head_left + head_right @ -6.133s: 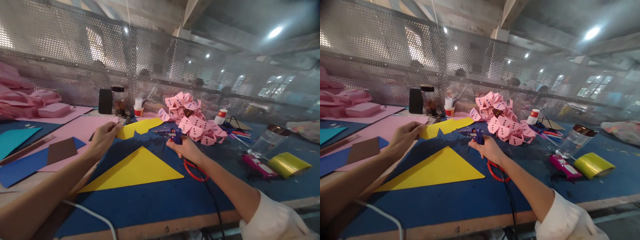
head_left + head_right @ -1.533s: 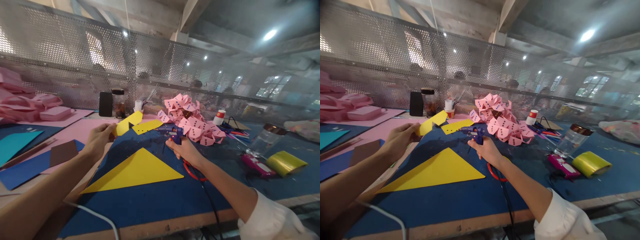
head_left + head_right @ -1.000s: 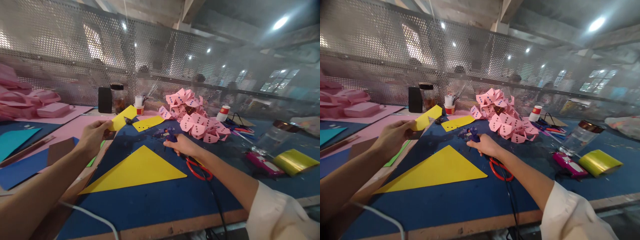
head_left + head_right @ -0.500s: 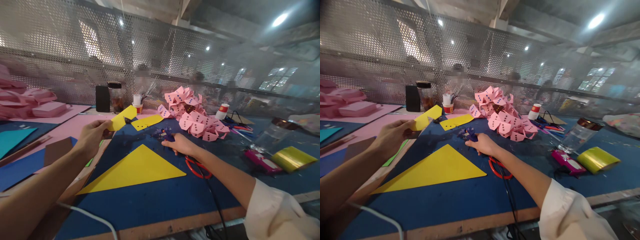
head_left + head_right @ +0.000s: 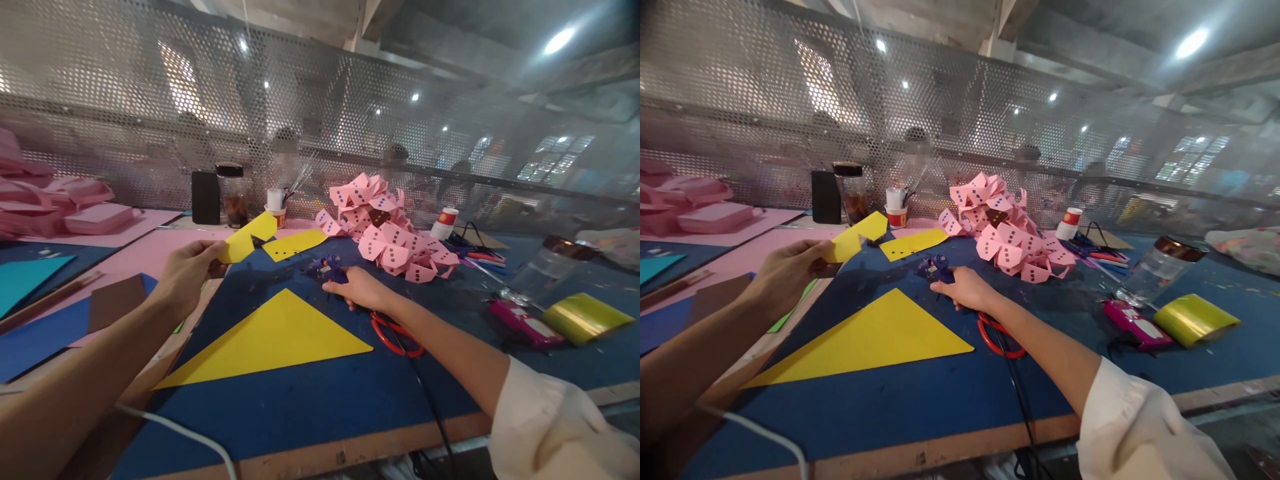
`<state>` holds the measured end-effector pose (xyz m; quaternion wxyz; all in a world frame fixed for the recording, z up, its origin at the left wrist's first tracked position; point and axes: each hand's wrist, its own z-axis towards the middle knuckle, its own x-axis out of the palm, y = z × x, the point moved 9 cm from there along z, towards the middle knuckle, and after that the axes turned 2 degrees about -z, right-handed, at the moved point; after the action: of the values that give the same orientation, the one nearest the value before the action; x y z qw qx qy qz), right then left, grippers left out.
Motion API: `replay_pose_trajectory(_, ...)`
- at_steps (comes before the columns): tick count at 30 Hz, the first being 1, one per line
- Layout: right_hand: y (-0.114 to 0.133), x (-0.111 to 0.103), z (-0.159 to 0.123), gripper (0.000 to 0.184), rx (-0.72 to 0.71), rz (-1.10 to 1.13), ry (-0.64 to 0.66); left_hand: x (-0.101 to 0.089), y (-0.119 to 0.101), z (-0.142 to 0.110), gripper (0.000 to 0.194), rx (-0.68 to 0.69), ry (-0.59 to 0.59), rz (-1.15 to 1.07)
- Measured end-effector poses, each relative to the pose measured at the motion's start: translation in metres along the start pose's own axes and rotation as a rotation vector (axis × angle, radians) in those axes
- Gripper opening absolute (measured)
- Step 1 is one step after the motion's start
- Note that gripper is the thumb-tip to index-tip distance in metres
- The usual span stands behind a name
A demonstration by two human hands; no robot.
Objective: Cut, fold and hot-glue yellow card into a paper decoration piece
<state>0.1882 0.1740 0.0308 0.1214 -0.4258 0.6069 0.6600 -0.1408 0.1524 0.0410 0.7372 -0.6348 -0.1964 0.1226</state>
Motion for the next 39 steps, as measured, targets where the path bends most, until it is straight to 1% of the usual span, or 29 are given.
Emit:
replay_pose_trajectory(7, 0.0022, 0.0008, 0.0008, 0.024, -0.007, 0.011, -0.008, 0.0038, -0.0026, -0.0037, 0.034, -0.007, 0.008, -0.002)
replay_pose_trajectory(13, 0.0026, 0.0008, 0.0006, 0.025, 0.003, -0.002, -0.008, 0.0017, -0.0008, -0.0028, 0.035, -0.012, 0.002, 0.001)
replay_pose_trajectory(22, 0.0008, 0.0023, 0.0029, 0.027, -0.003, 0.004, -0.004, 0.0029, -0.0006, -0.0045, 0.031, -0.029, -0.003, -0.008)
replay_pose_trajectory(26, 0.001, 0.0026, 0.0032, 0.029, -0.006, 0.011, -0.006, 0.003, 0.0005, -0.004, 0.032, -0.026, 0.003, -0.017)
replay_pose_trajectory(31, 0.0019, 0.0003, 0.0016, 0.027, -0.019, 0.008, -0.029, 0.0024, 0.0026, -0.0018, 0.033, -0.018, 0.008, -0.014)
replay_pose_trajectory(39, 0.0023, -0.0029, -0.0027, 0.027, -0.036, 0.036, -0.045, 0.0, 0.0038, 0.0009, 0.038, 0.01, 0.002, 0.049)
